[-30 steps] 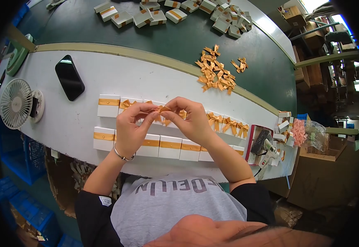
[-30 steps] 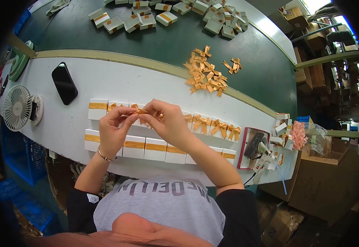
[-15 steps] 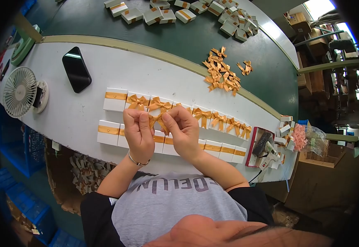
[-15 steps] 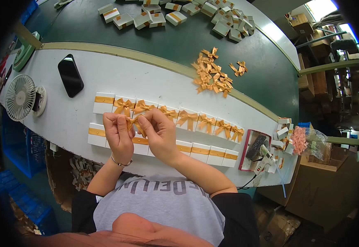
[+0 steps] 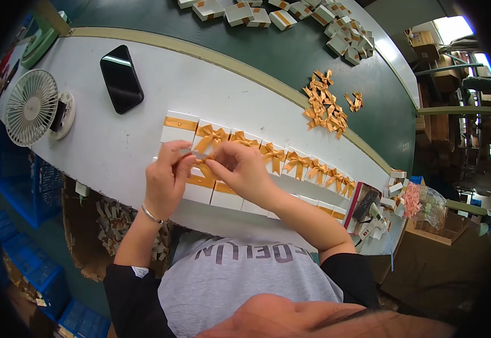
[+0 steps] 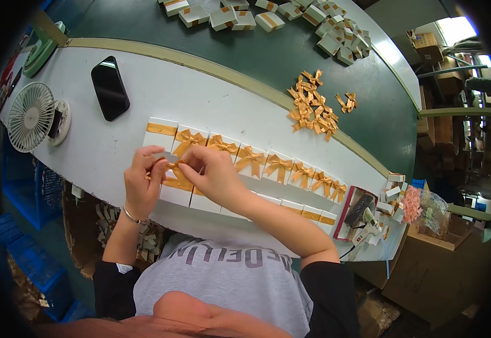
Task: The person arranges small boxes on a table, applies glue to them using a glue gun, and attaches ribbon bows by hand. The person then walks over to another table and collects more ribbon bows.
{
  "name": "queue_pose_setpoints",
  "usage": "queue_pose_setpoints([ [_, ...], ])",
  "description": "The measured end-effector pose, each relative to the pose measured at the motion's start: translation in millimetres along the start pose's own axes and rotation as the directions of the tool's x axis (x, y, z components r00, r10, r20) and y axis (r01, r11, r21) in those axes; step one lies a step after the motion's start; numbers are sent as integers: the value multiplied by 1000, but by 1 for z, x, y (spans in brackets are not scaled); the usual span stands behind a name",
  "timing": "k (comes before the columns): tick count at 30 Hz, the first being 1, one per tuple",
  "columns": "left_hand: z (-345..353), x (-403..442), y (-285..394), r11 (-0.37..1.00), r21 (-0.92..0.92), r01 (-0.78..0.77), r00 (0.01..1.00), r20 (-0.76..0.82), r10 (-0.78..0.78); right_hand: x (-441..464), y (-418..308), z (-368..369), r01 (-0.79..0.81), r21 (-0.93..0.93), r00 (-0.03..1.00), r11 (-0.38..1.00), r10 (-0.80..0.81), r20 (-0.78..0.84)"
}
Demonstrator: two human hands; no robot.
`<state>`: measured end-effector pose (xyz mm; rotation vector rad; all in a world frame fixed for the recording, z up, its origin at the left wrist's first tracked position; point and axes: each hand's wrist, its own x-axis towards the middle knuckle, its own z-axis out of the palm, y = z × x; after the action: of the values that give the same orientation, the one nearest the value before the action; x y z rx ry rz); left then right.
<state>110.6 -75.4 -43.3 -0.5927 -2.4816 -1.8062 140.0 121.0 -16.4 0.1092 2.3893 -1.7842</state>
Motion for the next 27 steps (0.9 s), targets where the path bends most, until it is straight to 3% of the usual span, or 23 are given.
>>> queue_pose_setpoints([
  [4, -43, 22, -13, 925, 353, 139, 990, -85, -116, 60, 4, 22, 39, -89, 998, 995, -44, -54],
  [7, -54, 33, -22, 677, 724, -130, 978, -19, 208, 86, 14, 33, 75, -118, 992, 990, -86, -93],
  [10, -45, 40, -27, 650, 681, -337, 926, 113, 361, 91, 15, 33, 58, -166, 994, 984, -73, -82],
  [16, -32, 50, -42, 531, 722, -444, 893, 307, 329, 90, 2, 29, -30, -201, 1000, 979, 27, -16],
  [19, -35, 54, -37, 492, 738, -462, 887, 372, 275, 92, 12, 32, 108, -279, 992, 954, -122, -30],
  [22, -23, 60, -35, 462, 751, -471, 882, 386, 271, 80, 10, 20, 153, -189, 983, 970, -170, -77],
  [24, -20, 61, -35, 438, 768, -467, 884, 398, 244, 68, 18, -4, 193, -370, 946, 909, -272, -175],
  [26, -19, 62, -31, 415, 788, -455, 890, 413, 191, 47, 21, -48, 141, -514, 916, 846, -308, -256],
  [27, -19, 62, -28, 400, 799, -448, 893, 419, 163, 38, 29, -74, 30, -537, 914, 843, -241, -327],
])
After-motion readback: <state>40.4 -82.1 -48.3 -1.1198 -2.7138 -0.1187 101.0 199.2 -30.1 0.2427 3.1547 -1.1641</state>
